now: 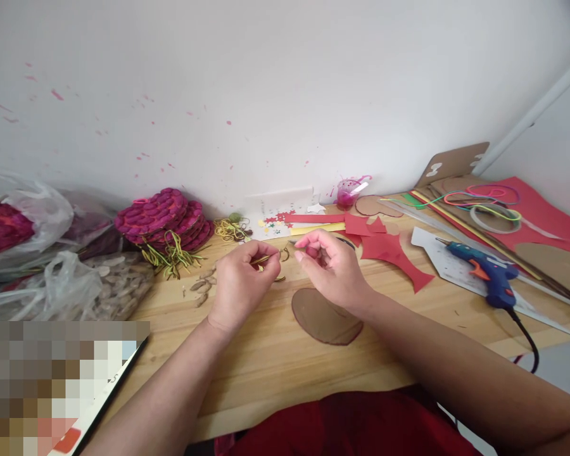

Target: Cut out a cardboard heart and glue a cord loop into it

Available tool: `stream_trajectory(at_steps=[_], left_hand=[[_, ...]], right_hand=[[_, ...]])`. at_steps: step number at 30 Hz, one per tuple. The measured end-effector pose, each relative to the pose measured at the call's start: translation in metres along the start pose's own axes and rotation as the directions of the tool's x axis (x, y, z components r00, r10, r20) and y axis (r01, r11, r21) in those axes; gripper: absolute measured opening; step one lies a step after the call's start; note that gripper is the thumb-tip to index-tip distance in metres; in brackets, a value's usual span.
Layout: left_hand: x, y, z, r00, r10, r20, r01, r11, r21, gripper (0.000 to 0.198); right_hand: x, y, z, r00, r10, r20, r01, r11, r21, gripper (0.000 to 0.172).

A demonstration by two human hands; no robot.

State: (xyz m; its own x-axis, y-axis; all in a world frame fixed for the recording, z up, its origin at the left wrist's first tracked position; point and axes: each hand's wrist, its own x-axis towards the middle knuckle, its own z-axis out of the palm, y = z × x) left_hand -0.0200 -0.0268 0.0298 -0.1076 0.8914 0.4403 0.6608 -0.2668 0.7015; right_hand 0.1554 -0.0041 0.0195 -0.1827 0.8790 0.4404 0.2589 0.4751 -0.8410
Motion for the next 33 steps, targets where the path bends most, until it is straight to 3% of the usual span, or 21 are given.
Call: stream_trajectory(at_steps=[5,10,13,18,20,23,25,28,30,33], left_hand=[[0.002,0.0,0.0,0.989,-0.135,0.06,0.143,0.975,-0.17,0.008],[0.005,-0.003,0.0,0.967,-0.225,0.123,0.252,0.921,-0.298,0.016],[0.005,-0.006,0.001,0.952,-0.261,0.162,0.304,0.881,-0.364,0.021],[0.004,-0.009,0.002,0.936,-0.288,0.204,0.349,0.843,-0.409,0.025],[0.004,-0.009,0.002,0.936,-0.285,0.206,0.346,0.845,-0.407,0.024],[0.004,-0.006,0.0,0.948,-0.239,0.21,0.302,0.883,-0.36,0.019],[0.004,-0.003,-0.001,0.958,-0.18,0.223,0.247,0.913,-0.326,0.015],[0.003,0.0,-0.002,0.965,-0.104,0.242,0.171,0.946,-0.274,0.01],[0.002,0.001,-0.003,0.966,-0.079,0.245,0.135,0.966,-0.22,0.009],[0.001,0.002,-0.003,0.969,-0.061,0.239,0.101,0.982,-0.159,0.009]], right_hand=[[0.0,-0.001,0.001,0.998,-0.021,0.065,0.026,0.996,-0.08,0.011],[0.0,0.005,0.001,0.999,0.022,-0.026,-0.025,0.994,-0.109,0.017],[0.0,0.008,0.001,0.998,-0.047,-0.045,0.039,0.986,-0.16,0.02],[0.0,0.009,0.001,0.989,-0.146,-0.008,0.141,0.964,-0.224,0.008],[0.002,0.007,-0.001,0.991,-0.128,-0.03,0.121,0.978,-0.171,0.005],[0.006,0.005,-0.007,0.998,-0.053,-0.03,0.052,0.998,-0.045,0.023],[0.01,0.005,-0.012,0.997,0.0,0.078,-0.004,0.999,0.052,0.031],[0.013,0.008,-0.014,0.952,0.074,0.296,-0.124,0.98,0.154,0.027],[0.014,0.01,-0.013,0.928,0.127,0.35,-0.175,0.979,0.108,0.022],[0.013,0.01,-0.01,0.954,0.122,0.273,-0.116,0.992,-0.039,0.013]])
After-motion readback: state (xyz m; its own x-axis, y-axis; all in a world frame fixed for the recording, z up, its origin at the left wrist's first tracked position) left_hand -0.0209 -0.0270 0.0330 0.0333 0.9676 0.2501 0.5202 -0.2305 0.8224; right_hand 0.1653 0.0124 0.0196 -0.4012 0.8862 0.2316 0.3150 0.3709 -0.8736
